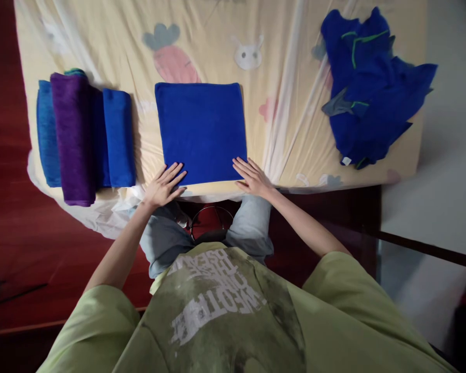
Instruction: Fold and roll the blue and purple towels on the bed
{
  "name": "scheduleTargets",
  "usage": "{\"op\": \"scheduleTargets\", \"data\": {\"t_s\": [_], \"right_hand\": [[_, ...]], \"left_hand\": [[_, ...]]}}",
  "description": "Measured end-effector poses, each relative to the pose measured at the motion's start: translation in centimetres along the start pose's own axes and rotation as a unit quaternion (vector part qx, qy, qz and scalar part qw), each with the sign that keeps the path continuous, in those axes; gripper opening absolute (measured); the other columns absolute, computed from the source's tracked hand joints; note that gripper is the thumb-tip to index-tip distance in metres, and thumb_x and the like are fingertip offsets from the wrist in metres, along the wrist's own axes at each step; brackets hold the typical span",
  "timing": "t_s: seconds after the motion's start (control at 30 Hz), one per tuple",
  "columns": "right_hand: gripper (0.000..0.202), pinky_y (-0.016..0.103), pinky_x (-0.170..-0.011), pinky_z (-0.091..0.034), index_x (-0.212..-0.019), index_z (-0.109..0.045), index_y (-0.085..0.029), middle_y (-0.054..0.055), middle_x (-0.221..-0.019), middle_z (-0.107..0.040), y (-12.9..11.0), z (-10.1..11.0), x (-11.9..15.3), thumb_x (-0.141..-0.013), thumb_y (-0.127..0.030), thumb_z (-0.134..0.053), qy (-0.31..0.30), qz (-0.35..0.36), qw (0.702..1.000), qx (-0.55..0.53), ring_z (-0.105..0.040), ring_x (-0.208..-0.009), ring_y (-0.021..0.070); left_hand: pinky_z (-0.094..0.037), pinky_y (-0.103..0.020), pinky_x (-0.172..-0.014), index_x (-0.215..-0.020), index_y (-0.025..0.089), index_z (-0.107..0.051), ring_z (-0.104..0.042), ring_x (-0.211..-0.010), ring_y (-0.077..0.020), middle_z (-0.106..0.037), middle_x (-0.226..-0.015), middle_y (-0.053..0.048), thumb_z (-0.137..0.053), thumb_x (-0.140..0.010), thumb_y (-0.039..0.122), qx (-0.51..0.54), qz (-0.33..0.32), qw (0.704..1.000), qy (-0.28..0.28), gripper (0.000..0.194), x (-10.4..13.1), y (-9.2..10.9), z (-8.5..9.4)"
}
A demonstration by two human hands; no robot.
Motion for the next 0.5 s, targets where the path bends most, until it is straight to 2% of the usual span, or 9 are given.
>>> {"op": "scheduleTargets", "data": {"t_s": [0.2, 0.3, 0.5], "right_hand": [[0.051, 0.060, -0.122, -0.050, -0.143, -0.066, -0.023, 0.007, -0.147, -0.067, 1.4, 0.0, 1.4, -0.093, -0.022, -0.057, 0.119, -0.011, 0.992, -0.032, -0.061, -0.142, 0.0278], [0.048, 0.058, -0.119, -0.054, -0.136, -0.071, -0.023, 0.006, -0.141, -0.071, 1.9, -0.3, 1.5, -0.091, -0.017, -0.055, 0.151, -0.015, 0.987, -0.042, -0.065, -0.138, 0.0263], [0.049, 0.058, -0.119, -0.054, -0.131, -0.075, -0.025, 0.005, -0.137, -0.074, 2.7, -0.9, 1.7, -0.092, -0.010, -0.050, 0.158, -0.057, 0.983, -0.069, -0.065, -0.137, 0.0245]], "left_hand": [[-0.024, -0.058, -0.134, -0.164, 0.029, -0.042, -0.032, -0.160, -0.0268, -0.039, -0.169, -0.004, -0.047, -0.102, 0.035, 0.037, 0.010, 0.999, 0.014, 0.062, 0.5, -0.9, 0.1], [-0.027, -0.060, -0.132, -0.160, 0.028, -0.048, -0.037, -0.158, -0.0267, -0.046, -0.165, -0.004, -0.048, -0.098, 0.027, 0.060, 0.013, 0.998, 0.033, 0.062, 0.5, -1.3, 0.2], [-0.038, -0.059, -0.127, -0.143, 0.026, -0.065, -0.052, -0.148, -0.0251, -0.064, -0.149, -0.006, -0.046, -0.089, 0.014, 0.089, 0.049, 0.988, 0.116, 0.058, 0.7, -1.8, 0.4]]}}
Point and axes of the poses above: each hand's wrist, its own x-axis away from the middle knuckle, its own z-axis out of the back of the hand, y = z × x, the point moved 7 cm from there along -x, towards the middle knuckle
